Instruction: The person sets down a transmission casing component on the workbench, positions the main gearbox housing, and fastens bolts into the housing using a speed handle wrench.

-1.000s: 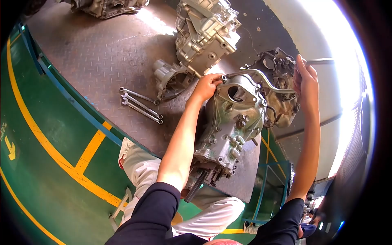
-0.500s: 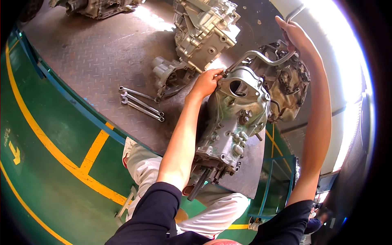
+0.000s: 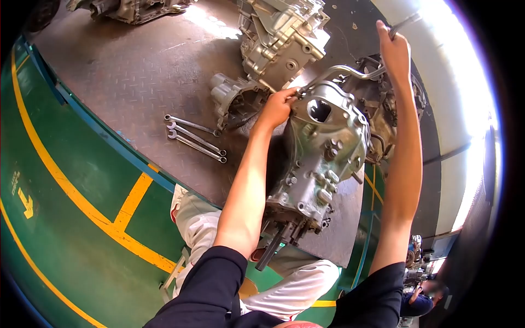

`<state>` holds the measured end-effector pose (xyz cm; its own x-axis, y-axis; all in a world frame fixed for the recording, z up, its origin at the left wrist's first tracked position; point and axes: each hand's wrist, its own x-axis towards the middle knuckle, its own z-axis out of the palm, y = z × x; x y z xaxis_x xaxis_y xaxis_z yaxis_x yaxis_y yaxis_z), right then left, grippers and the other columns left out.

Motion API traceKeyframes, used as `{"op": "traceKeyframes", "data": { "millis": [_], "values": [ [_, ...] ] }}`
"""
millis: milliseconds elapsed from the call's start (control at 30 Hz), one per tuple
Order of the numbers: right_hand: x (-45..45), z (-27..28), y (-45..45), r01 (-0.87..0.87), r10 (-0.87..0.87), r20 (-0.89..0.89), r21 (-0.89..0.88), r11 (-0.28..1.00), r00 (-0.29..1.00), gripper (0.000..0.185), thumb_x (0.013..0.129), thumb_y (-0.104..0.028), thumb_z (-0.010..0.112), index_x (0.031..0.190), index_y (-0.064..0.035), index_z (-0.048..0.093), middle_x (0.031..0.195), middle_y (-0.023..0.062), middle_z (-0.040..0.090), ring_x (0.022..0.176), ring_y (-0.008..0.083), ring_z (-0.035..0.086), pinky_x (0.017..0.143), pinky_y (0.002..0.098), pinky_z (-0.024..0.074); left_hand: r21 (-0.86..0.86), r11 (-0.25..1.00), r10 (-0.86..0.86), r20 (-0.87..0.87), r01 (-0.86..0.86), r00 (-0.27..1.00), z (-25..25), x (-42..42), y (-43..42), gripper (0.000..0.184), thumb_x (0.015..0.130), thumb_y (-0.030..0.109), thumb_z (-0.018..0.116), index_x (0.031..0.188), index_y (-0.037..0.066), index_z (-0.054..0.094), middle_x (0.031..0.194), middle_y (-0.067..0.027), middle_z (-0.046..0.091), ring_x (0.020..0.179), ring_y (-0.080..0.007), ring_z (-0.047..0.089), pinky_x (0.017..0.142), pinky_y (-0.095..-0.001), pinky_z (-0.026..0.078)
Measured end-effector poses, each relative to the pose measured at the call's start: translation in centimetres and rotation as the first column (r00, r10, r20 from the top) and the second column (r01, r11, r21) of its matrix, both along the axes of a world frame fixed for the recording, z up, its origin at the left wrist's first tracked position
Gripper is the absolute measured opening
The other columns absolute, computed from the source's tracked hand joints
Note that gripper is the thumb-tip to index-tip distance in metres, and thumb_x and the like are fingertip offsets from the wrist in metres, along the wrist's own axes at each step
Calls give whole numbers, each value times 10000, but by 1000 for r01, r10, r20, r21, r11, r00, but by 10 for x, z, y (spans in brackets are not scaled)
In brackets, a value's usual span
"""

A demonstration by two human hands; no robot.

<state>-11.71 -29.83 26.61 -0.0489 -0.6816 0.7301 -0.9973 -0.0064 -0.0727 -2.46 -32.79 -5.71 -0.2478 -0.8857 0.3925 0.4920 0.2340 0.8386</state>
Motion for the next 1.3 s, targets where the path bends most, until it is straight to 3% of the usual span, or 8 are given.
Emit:
{"op": "traceKeyframes", "data": {
  "millis": [500, 567, 600, 733, 900, 1067, 1233, 1300],
  "values": [
    [30, 16, 3, -262, 224, 165, 272, 926, 961, 421, 949, -359, 564, 974, 31, 719, 772, 84, 685, 736, 165, 636, 683, 306, 489, -131, 990, 57, 26, -53, 998, 13, -16, 9, 331, 939, 23, 586, 1269, 8, 616, 1152, -111, 701, 1015, -141, 643, 904, -268, 482],
    [38, -5, 15, -344, 339, 230, -20, 939, 912, 411, 967, -372, 557, 865, 0, 698, 742, 72, 652, 739, 175, 635, 690, 325, 491, -106, 993, 45, 21, -42, 999, 7, -17, 0, 331, 937, 13, 586, 1266, 12, 620, 1146, -103, 704, 1008, -138, 644, 894, -266, 485],
    [-15, -5, -17, -29, -3, -129, -242, 970, 992, 614, 902, -547, 605, 609, -17, 500, 543, 1, 402, 545, 103, 401, 532, 340, 357, -82, 996, 31, 7, -31, 999, 5, -18, 3, 331, 935, 3, 585, 1263, 16, 624, 1139, -96, 706, 1000, -134, 644, 885, -263, 488],
    [-23, 9, -14, -29, 37, -56, 138, 990, 998, 550, 922, -474, 581, 695, 28, 585, 551, 94, 495, 561, 163, 479, 591, 374, 411, -5, 996, -92, -105, 92, 990, 7, -9, 4, 332, 939, 5, 590, 1266, 37, 635, 1131, -60, 707, 978, -121, 628, 865, -266, 483],
    [-23, 12, -4, -19, 26, -68, 95, 995, 997, 440, 937, -411, 603, 808, 9, 618, 620, 36, 554, 596, 102, 463, 554, 317, 385, -74, 997, -5, 17, 7, 1000, 20, -10, 17, 322, 926, 59, 609, 1246, 28, 635, 1150, -148, 696, 989, -210, 664, 883, -325, 496],
    [-12, -8, -20, 128, -106, 220, -87, 988, 970, 493, 933, -503, 547, 1087, -55, 682, 1031, 125, 687, 951, 266, 639, 913, 374, 451, -50, 999, 7, -35, -8, 999, 2, -23, 4, 354, 951, 17, 564, 1298, 68, 614, 1131, -64, 687, 955, -129, 617, 864, -267, 483],
    [42, -28, -30, -82, 431, 725, -464, 882, 537, 349, 936, -339, 646, 1131, -50, 633, 998, 64, 661, 804, 124, 570, 759, 279, 449, 39, 998, -54, -84, 58, 995, 15, -16, 16, 310, 900, -7, 625, 1205, 45, 636, 983, -90, 685, 880, -167, 653, 754, -293, 513],
    [66, -32, -24, -130, 714, 700, -706, 696, 25, 379, 986, -393, 533, 775, -84, 590, 672, 34, 580, 658, 198, 613, 631, 334, 484, -20, 1000, -18, -116, 16, 993, 1, -25, 6, 306, 897, 1, 632, 1200, 47, 629, 982, -85, 676, 865, -168, 649, 745, -291, 511]
  ]
}}
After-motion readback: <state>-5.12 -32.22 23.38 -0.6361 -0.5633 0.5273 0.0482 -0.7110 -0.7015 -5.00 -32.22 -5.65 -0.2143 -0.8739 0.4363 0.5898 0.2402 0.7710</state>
